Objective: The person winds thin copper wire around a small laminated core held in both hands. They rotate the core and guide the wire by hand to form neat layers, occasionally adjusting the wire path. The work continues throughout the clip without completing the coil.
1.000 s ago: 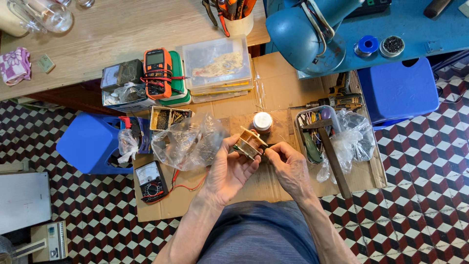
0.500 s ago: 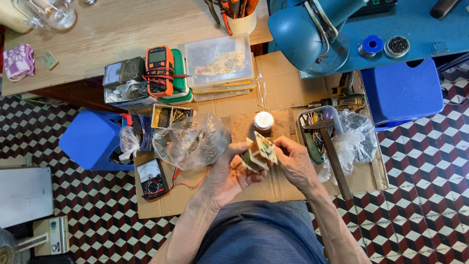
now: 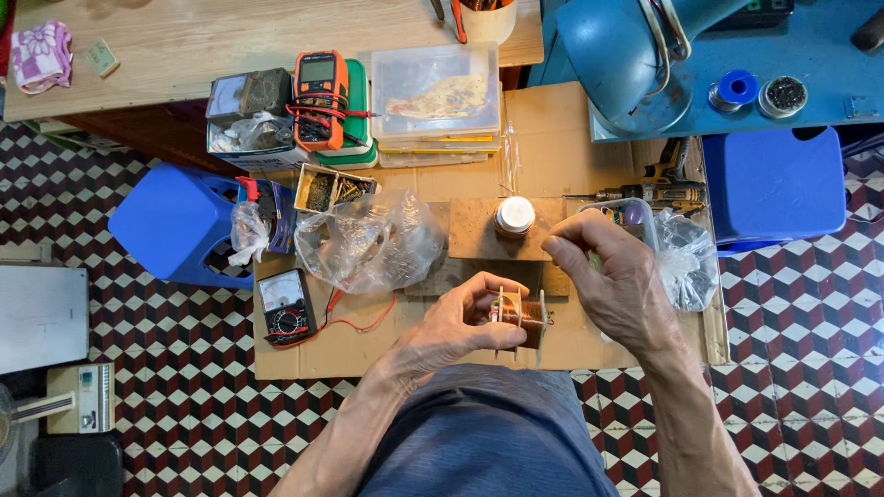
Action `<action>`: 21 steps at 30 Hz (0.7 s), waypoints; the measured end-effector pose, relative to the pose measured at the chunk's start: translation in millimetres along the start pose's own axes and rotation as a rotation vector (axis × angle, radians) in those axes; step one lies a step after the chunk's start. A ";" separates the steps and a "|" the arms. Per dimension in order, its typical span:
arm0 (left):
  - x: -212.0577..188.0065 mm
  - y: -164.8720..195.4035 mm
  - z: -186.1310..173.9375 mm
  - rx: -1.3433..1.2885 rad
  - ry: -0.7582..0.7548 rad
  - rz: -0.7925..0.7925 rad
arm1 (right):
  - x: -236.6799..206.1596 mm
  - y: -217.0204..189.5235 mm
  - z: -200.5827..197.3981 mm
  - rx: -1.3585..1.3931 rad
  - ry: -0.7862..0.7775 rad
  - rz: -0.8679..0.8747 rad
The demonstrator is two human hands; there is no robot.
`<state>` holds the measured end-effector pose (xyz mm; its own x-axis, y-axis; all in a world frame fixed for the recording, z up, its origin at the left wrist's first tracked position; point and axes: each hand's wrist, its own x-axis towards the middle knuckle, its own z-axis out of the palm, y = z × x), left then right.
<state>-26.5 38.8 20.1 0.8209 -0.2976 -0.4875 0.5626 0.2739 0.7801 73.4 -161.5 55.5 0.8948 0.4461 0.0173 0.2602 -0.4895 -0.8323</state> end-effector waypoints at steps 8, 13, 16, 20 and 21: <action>7.9 -1.1 -6.6 0.094 0.063 0.070 | -9.0 -19.2 -2.1 -0.097 0.013 -0.094; 15.8 -1.6 -12.2 0.109 0.124 0.121 | -17.3 -29.1 -1.7 -0.111 -0.001 -0.109; 21.9 -0.5 -16.9 0.151 0.202 0.177 | -24.3 -32.9 1.2 -0.108 -0.009 -0.077; 37.2 2.9 -21.8 0.061 0.294 0.241 | -41.8 -33.1 9.4 -0.040 -0.007 0.012; 41.5 4.5 -23.1 0.022 0.317 0.240 | -47.2 -32.2 10.8 -0.012 0.000 0.032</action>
<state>12.4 48.8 -5.7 0.9206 0.0706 -0.3841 0.3512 0.2804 0.8933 18.9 -158.8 75.5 0.9025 0.4306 -0.0092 0.2362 -0.5127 -0.8254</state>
